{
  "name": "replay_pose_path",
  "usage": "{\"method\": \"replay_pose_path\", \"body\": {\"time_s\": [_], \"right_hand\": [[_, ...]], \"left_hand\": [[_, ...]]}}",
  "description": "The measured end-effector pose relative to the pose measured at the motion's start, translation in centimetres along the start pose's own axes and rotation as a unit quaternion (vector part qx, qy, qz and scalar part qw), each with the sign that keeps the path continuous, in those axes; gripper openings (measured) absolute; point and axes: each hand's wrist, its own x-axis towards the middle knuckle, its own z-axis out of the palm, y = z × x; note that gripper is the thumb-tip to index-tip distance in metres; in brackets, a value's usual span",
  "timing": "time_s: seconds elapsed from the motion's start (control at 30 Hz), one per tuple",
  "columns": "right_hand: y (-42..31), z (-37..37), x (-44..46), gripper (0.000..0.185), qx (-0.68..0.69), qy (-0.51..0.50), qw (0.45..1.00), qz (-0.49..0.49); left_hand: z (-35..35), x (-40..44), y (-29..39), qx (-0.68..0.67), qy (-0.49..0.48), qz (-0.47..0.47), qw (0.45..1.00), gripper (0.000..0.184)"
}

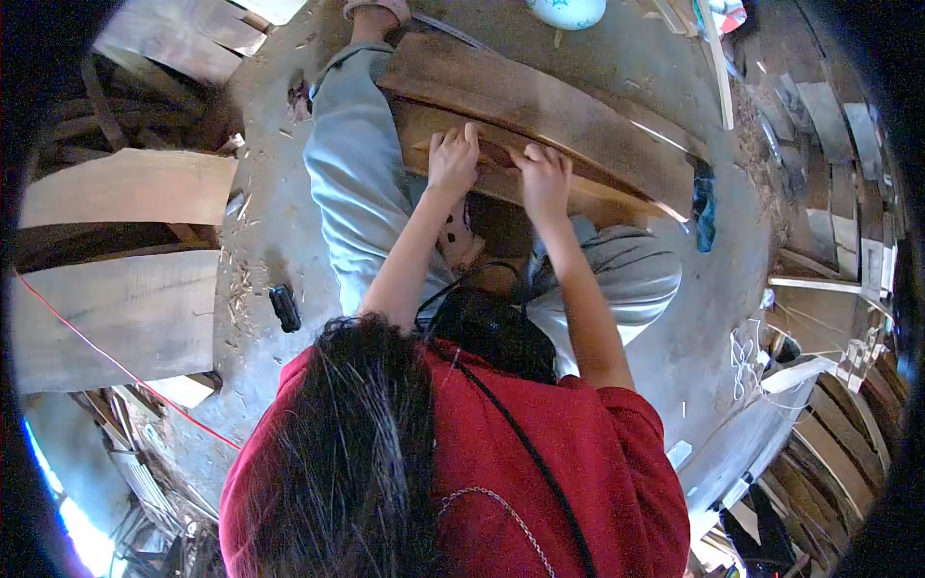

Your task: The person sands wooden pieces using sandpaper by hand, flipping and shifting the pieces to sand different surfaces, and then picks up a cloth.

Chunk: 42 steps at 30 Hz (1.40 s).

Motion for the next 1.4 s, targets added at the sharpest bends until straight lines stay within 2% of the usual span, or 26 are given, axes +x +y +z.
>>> {"method": "replay_pose_path", "body": {"time_s": [0.07, 0.17, 0.27, 0.37, 0.5, 0.6, 0.7, 0.73, 0.8, 0.83, 0.93, 1.13, 1.23, 1.3, 1.4], "right_hand": [[1.9, -0.9, -1.0, 0.030, 0.001, -0.002, 1.000, 0.015], [7.0, -3.4, -3.7, 0.031, -0.080, -0.072, 0.991, 0.077], [11.5, -1.2, -5.7, 0.033, -0.024, -0.114, 0.989, 0.090], [9.3, -0.8, -5.2, 0.031, -0.089, -0.025, 0.995, 0.037], [2.9, -0.1, -2.3, 0.027, 0.030, -0.003, 0.999, 0.018], [-1.3, -0.1, -0.3, 0.036, -0.024, -0.048, 0.998, -0.020], [-0.9, -1.3, -2.0, 0.051, -0.002, -0.047, 0.999, 0.008], [0.7, -1.4, -2.8, 0.060, -0.006, -0.107, 0.994, 0.030], [4.2, -2.7, -5.0, 0.063, -0.018, -0.126, 0.988, 0.084], [5.2, -3.2, -5.7, 0.064, -0.023, -0.135, 0.984, 0.110], [5.7, -2.4, -6.8, 0.068, 0.008, -0.077, 0.984, 0.158], [-4.5, -0.4, -2.9, 0.071, 0.134, -0.041, 0.987, 0.083], [-2.4, -1.0, -3.5, 0.073, 0.086, -0.088, 0.989, 0.078], [1.1, -1.0, -5.3, 0.073, 0.016, -0.074, 0.992, 0.098], [6.4, -1.7, -7.7, 0.072, 0.000, -0.075, 0.980, 0.183]], "left_hand": [[0.1, 0.1, 0.0, 0.005, -0.012, -0.007, 1.000, 0.048], [-0.4, 0.0, 0.2, -0.014, -0.029, -0.016, 0.999, 0.050], [-1.4, 0.1, 0.6, -0.024, -0.033, -0.029, 0.999, 0.052], [-0.5, 0.0, 0.4, -0.054, 0.003, -0.023, 0.998, 0.053], [-0.7, -0.4, 0.5, -0.044, 0.036, -0.006, 0.998, 0.053], [0.6, -0.2, 0.0, -0.002, 0.074, 0.008, 0.997, 0.056], [0.5, -0.3, 0.3, 0.026, 0.056, -0.011, 0.998, 0.058], [-0.3, -0.2, 0.6, 0.015, 0.027, -0.021, 0.999, 0.059], [-1.6, -0.1, 1.1, -0.011, -0.031, -0.039, 0.999, 0.061], [-1.4, -0.1, 1.1, -0.009, -0.030, -0.036, 0.999, 0.062], [-0.8, 0.0, 1.1, -0.002, -0.022, -0.030, 0.999, 0.064], [0.3, 0.0, 0.5, 0.037, -0.005, -0.021, 0.999, 0.064], [-0.1, 0.1, 0.4, 0.020, -0.014, -0.021, 0.999, 0.064], [-0.8, -0.3, 0.7, -0.012, -0.007, -0.018, 1.000, 0.063], [0.3, -0.3, 0.6, -0.031, 0.016, -0.020, 0.999, 0.062]]}}
